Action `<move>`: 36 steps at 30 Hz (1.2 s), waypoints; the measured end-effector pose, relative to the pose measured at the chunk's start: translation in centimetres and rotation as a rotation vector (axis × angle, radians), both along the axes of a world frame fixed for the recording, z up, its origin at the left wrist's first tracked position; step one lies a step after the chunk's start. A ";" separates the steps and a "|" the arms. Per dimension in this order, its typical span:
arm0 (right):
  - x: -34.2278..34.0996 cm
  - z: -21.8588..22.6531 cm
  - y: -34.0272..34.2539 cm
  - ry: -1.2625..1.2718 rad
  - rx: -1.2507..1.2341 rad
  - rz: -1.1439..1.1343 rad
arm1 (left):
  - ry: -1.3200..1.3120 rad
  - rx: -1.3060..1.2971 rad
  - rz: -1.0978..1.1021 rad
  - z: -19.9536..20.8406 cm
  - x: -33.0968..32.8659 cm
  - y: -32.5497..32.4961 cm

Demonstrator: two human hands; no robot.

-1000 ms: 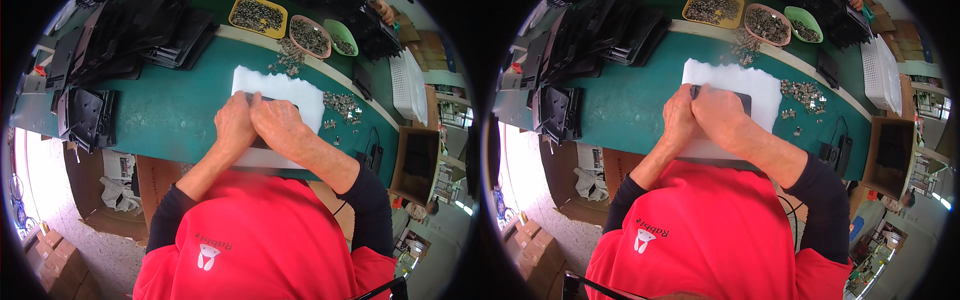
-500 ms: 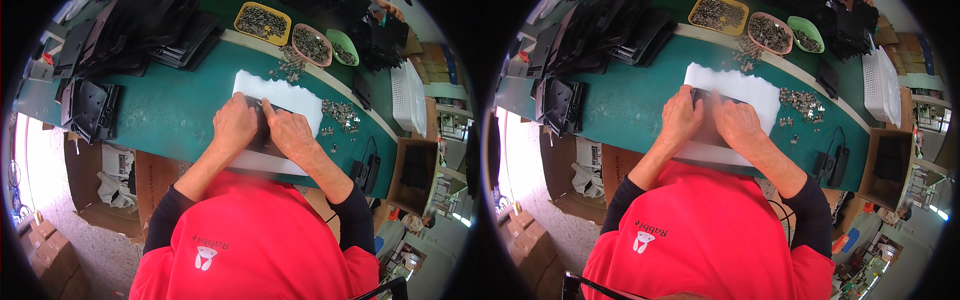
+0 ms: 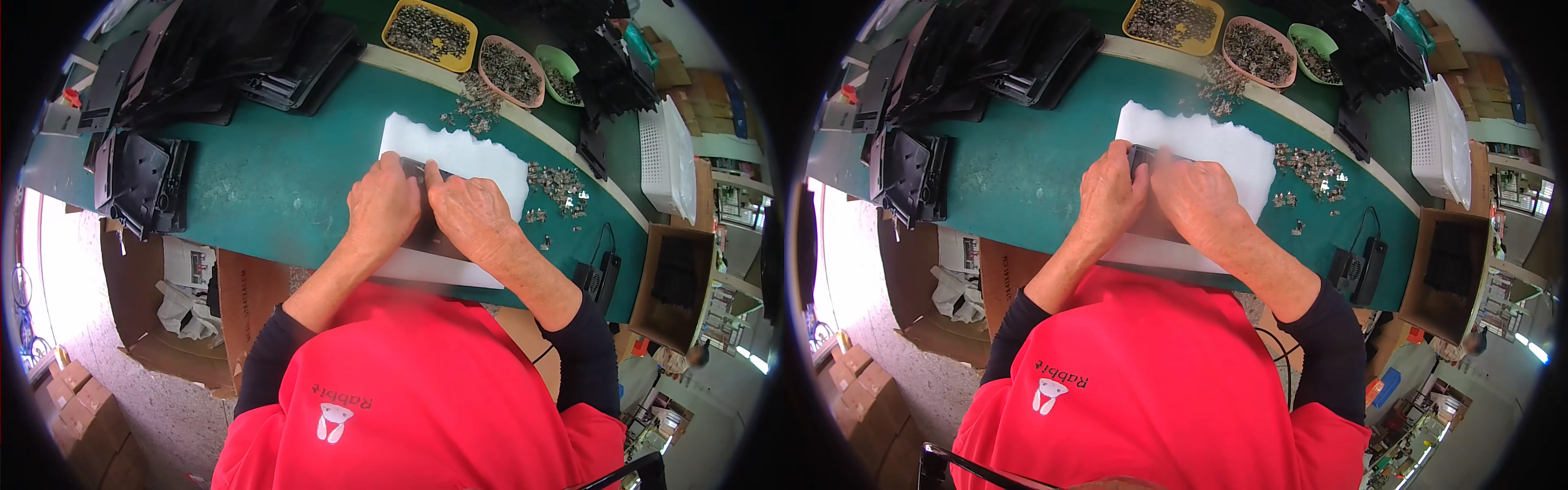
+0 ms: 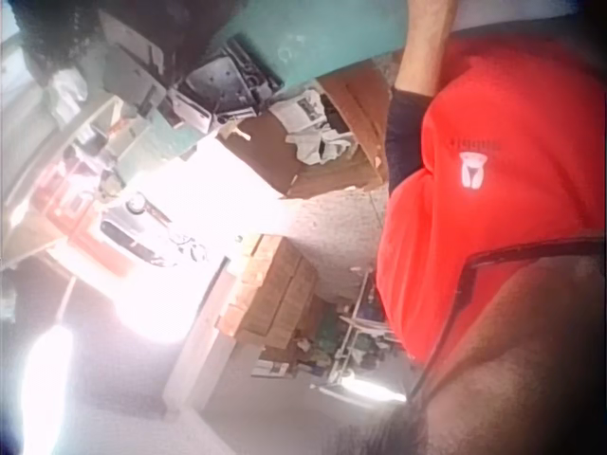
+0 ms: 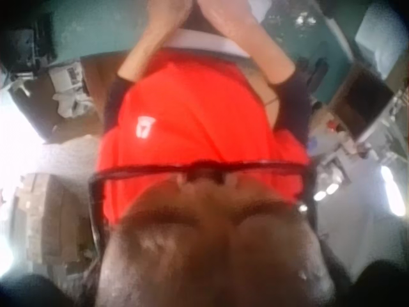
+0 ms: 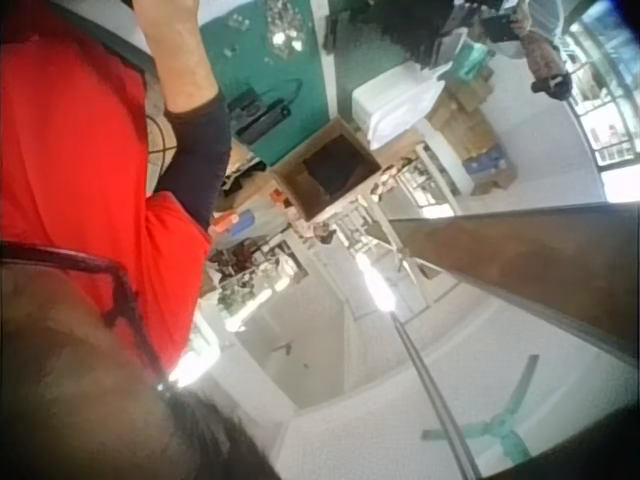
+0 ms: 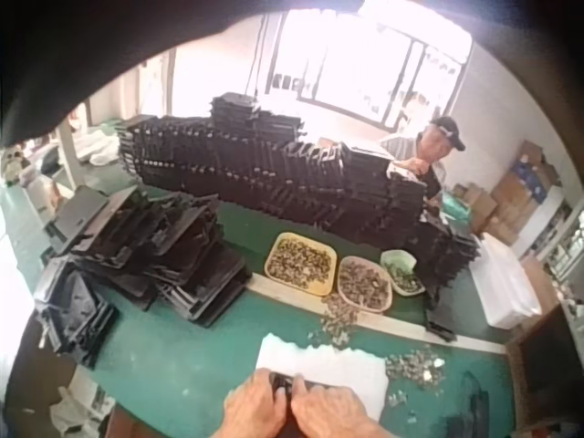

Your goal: The person assembles a black electronic device by inserting small metal components into slots on its surface using a screwdriver. They repeatedly pick up components from a pile on the table, position them on the device, and secure them with the tool. The person works on multiple units sequentially, moving finished items aside and bringing new ones into the workspace.

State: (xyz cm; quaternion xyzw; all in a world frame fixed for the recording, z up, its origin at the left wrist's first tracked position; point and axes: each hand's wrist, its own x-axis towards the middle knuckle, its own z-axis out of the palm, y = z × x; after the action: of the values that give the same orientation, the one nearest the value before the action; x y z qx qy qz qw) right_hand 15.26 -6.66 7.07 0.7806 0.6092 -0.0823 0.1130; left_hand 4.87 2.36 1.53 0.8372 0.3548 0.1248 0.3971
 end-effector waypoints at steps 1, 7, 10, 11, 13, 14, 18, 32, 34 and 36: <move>0.0 0.2 0.2 0.001 -0.009 0.006 | -0.005 -0.008 -0.004 0.0 0.0 0.0; -0.9 1.3 1.0 -0.053 -0.151 0.080 | -0.004 -0.011 -0.023 0.6 0.0 -0.1; -1.4 1.4 1.1 -0.096 -0.138 0.112 | -0.050 0.024 -0.023 0.5 0.0 -0.2; -1.3 1.4 1.1 -0.113 -0.114 0.133 | -0.074 0.045 -0.022 0.4 -0.1 -0.3; -0.7 1.1 0.7 -0.138 -0.014 0.213 | -0.079 0.068 -0.030 0.2 -0.2 -0.4; -0.5 0.5 0.6 -0.088 0.004 0.190 | -0.081 0.079 -0.035 0.1 -0.2 -0.5; 1.3 0.1 1.0 -0.040 0.045 0.231 | -0.061 0.072 -0.034 0.0 -0.1 -0.2; 8.5 -1.2 -4.2 0.635 0.548 -0.374 | -0.114 0.031 -0.767 3.6 3.1 6.4; 8.4 -0.9 -4.3 0.721 0.558 -0.441 | -0.102 0.096 -1.007 4.0 6.2 6.5; 8.3 -2.9 -4.8 0.733 0.683 -0.448 | -0.013 0.289 -1.122 4.3 8.7 5.2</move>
State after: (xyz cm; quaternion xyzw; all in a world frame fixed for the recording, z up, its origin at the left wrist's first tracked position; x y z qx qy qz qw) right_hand 23.54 -11.48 4.13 0.8037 0.4196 -0.1687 -0.3867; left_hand 13.62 7.51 5.85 0.9421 -0.1665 -0.0524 0.2863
